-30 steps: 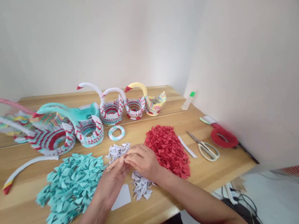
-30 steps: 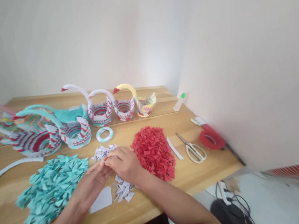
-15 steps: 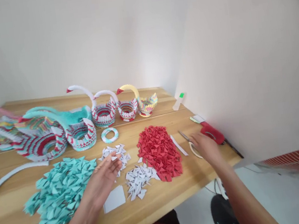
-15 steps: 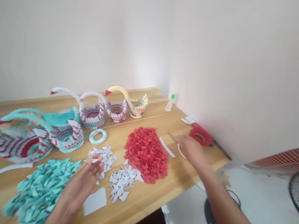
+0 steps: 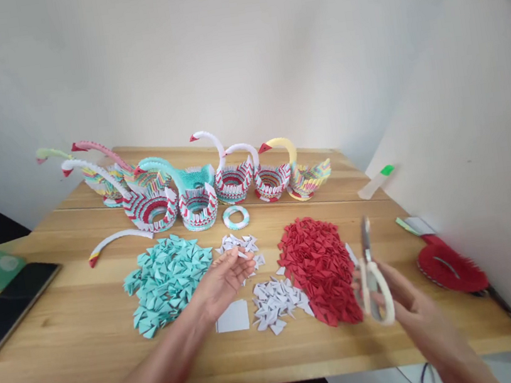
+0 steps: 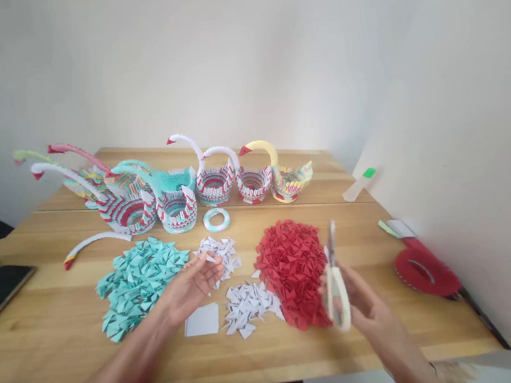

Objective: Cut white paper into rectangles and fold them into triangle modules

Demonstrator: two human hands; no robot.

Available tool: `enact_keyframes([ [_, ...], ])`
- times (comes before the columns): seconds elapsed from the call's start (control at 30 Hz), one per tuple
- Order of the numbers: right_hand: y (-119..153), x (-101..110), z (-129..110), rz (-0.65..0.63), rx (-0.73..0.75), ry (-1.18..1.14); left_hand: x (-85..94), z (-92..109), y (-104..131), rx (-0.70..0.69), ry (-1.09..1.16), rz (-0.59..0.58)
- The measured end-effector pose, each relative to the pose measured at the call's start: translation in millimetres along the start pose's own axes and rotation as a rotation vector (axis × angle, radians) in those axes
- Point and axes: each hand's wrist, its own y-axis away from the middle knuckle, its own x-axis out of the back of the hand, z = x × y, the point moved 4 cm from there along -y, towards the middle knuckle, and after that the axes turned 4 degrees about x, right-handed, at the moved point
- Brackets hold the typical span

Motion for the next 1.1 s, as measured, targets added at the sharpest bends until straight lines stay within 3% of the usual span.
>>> enact_keyframes([
  [0.07, 14.3, -39.1, -17.3, -0.184, -0.056, -0.091, -1.0, -0.3, 0.0, 0.017, 0.002, -0.004],
  [0.17, 25.2, -81.4, -38.3, -0.302, 0.094, -0.093, -1.5, -2.5, 1.0, 0.051, -0.014, -0.014],
  [0.3, 25.4, -105.6, -51.0, -0.266, 0.31, 0.258, -2.0, -6.3, 2.9, 0.069, -0.027, -0.061],
  [0.4, 26.9, -113.2, -57.3, -0.276, 0.46, 0.417, -3.2, -7.8, 4.1, 0.077, -0.027, -0.082],
  [0.53, 29.2, -118.0, -59.3, -0.295, 0.543, 0.488, -4.9, -7.3, 5.7, 0.098, -0.034, -0.055],
  [1.1, 28.1, -118.3, -56.6, -0.297, 0.568, 0.546, -7.6, -5.1, 6.8, 0.13, -0.012, -0.065],
])
